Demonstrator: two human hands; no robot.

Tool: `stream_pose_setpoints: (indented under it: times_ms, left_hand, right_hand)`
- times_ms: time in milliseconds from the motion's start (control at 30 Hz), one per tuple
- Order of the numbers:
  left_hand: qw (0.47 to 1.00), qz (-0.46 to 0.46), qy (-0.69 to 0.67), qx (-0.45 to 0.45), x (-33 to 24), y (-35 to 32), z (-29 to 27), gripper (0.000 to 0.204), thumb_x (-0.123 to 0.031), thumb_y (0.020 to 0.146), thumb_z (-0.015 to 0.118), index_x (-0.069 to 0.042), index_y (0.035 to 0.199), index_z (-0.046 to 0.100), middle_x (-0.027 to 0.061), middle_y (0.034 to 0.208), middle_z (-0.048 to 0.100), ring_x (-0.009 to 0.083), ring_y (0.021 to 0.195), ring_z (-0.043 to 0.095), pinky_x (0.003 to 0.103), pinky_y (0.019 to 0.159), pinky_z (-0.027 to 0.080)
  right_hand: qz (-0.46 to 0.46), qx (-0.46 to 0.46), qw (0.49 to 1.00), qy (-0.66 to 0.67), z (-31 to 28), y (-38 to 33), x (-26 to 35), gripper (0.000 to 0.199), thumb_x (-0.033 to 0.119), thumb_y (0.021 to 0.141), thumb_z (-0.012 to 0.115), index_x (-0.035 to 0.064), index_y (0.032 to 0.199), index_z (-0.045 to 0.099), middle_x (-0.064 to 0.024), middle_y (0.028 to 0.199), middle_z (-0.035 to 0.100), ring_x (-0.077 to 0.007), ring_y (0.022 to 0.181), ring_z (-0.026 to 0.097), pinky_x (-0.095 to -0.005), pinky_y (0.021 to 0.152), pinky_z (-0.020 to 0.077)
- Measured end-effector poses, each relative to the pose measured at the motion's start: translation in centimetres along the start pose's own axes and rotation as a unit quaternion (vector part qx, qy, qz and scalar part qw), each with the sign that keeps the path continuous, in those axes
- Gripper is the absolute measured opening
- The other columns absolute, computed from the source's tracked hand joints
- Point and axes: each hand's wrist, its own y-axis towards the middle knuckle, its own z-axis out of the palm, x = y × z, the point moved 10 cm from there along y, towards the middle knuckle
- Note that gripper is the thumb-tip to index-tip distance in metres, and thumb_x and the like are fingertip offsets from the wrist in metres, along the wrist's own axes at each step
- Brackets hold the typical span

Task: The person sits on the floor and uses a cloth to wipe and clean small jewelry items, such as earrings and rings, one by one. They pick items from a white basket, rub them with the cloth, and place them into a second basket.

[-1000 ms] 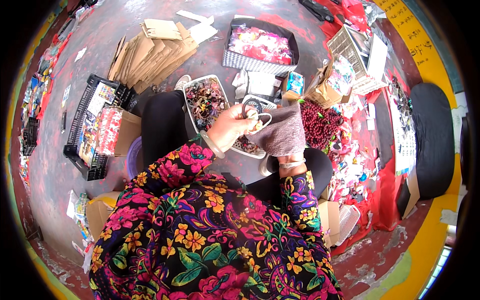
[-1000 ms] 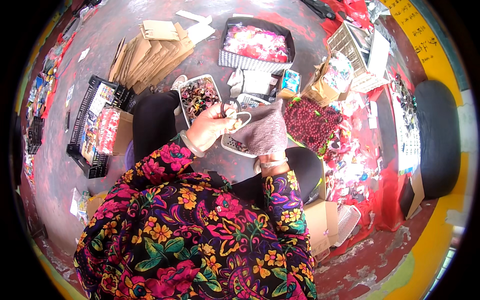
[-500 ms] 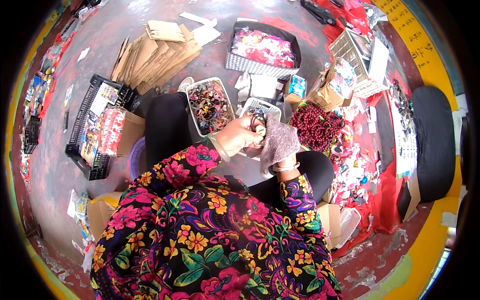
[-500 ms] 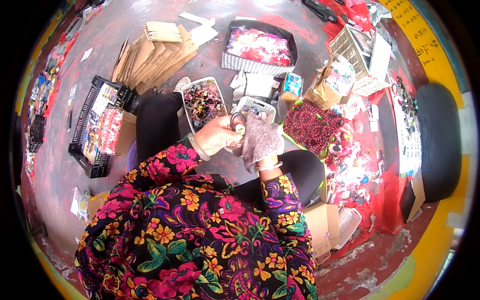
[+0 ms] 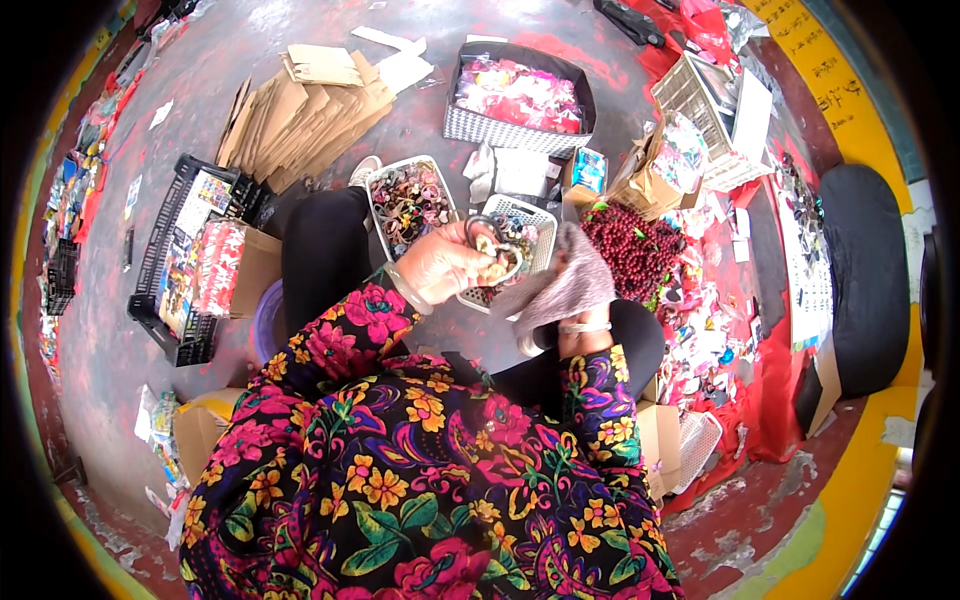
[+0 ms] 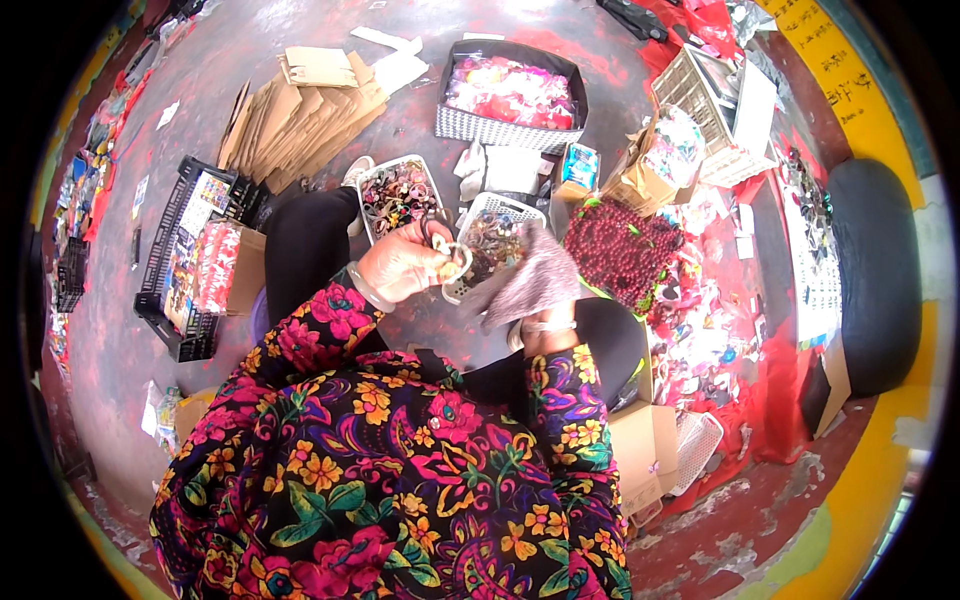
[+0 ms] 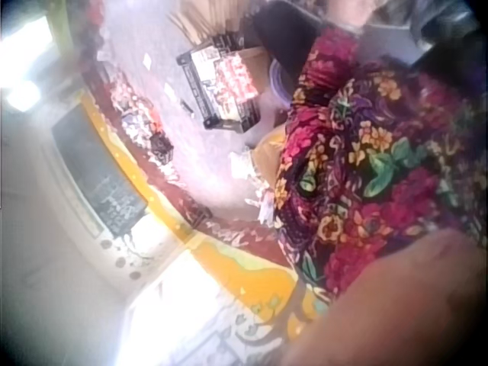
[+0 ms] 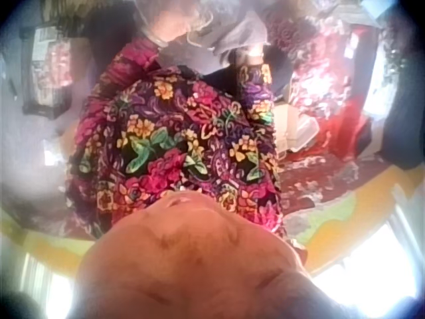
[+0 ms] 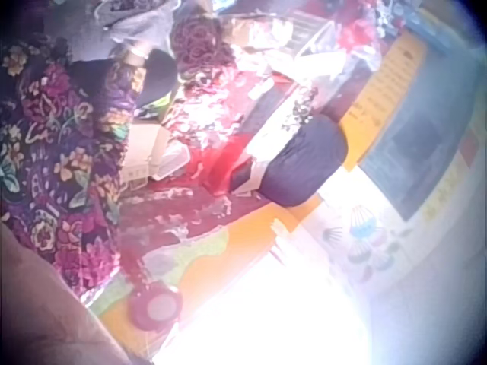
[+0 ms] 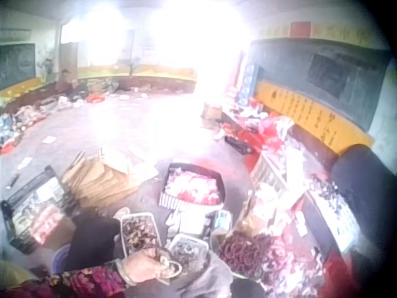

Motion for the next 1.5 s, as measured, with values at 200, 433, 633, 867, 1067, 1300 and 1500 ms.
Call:
stream_pose_setpoints:
  times_ms: [200,433,633,867,1067,1300,1500]
  left_hand:
    - [0.994,0.025,0.071,-0.074,-1.9,-1.1,-1.3,0.013,0.000,0.078,0.054,-0.007,0.090,0.056,0.0031,0.085,0.056,0.0161,0.078,0.057,0.029,0.070,0.046]
    - [0.970,0.026,0.201,-0.134,-0.6,-0.9,-2.2,0.015,0.003,0.078,0.054,-0.004,0.092,0.055,0.0049,0.083,0.057,0.0132,0.073,0.057,0.024,0.066,0.045]
    - [0.966,0.007,0.207,-0.153,0.9,-0.6,-2.6,0.011,0.002,0.078,0.054,-0.002,0.088,0.053,0.0049,0.081,0.057,0.0137,0.073,0.057,0.025,0.068,0.046]
    - [0.975,-0.063,0.127,-0.170,2.7,-0.4,-2.7,0.006,-0.002,0.080,0.055,-0.006,0.084,0.052,0.0058,0.082,0.058,0.0170,0.075,0.059,0.029,0.069,0.048]
    - [0.977,-0.086,0.086,-0.177,3.0,-0.8,-3.0,0.005,-0.005,0.082,0.055,-0.007,0.083,0.050,0.0059,0.081,0.058,0.0186,0.075,0.060,0.032,0.066,0.049]
    - [0.966,0.005,0.163,-0.200,0.9,-0.3,-3.3,0.010,0.001,0.079,0.053,-0.005,0.082,0.045,0.0024,0.075,0.049,0.0132,0.065,0.054,0.030,0.059,0.050]
    - [0.964,-0.001,0.174,-0.203,1.8,-0.6,-3.6,0.013,0.001,0.079,0.054,-0.005,0.084,0.044,0.0016,0.076,0.048,0.0133,0.069,0.055,0.033,0.062,0.051]
  right_hand:
    - [-0.179,-0.010,0.764,-0.620,4.7,-0.4,5.7,0.025,0.019,0.084,0.045,-0.0019,0.097,0.043,-0.0232,0.067,0.057,-0.0406,0.063,0.056,-0.0464,0.055,0.0450]
    - [-0.219,0.344,0.440,-0.800,10.6,-3.5,-0.1,0.053,0.021,0.070,0.061,-0.0085,0.107,0.037,-0.0163,0.073,0.058,-0.0341,0.077,0.058,-0.0373,0.065,0.0454]
    - [-0.224,0.234,0.800,-0.505,10.7,-3.7,4.9,0.072,0.028,0.053,0.073,-0.0088,0.104,0.038,-0.0219,0.083,0.054,-0.0341,0.083,0.055,-0.0362,0.072,0.0442]
    - [-0.301,0.208,0.687,-0.628,10.8,-4.8,4.3,0.040,0.012,0.059,0.060,-0.0034,0.093,0.046,-0.0208,0.086,0.052,-0.0353,0.087,0.052,-0.0367,0.074,0.0427]
    - [-0.261,0.266,0.715,-0.591,11.2,-3.8,3.4,0.039,0.014,0.058,0.063,-0.0001,0.092,0.049,-0.0186,0.078,0.053,-0.0340,0.079,0.053,-0.0353,0.068,0.0433]
    - [-0.278,0.273,0.734,-0.557,11.6,-4.3,3.4,0.036,0.014,0.056,0.066,-0.0034,0.084,0.053,-0.0181,0.072,0.055,-0.0322,0.074,0.057,-0.0353,0.063,0.0453]
    - [-0.276,0.284,0.650,-0.649,11.8,-4.7,2.8,0.031,0.014,0.050,0.067,0.0026,0.078,0.061,-0.0158,0.080,0.057,-0.0337,0.078,0.056,-0.0376,0.064,0.0465]
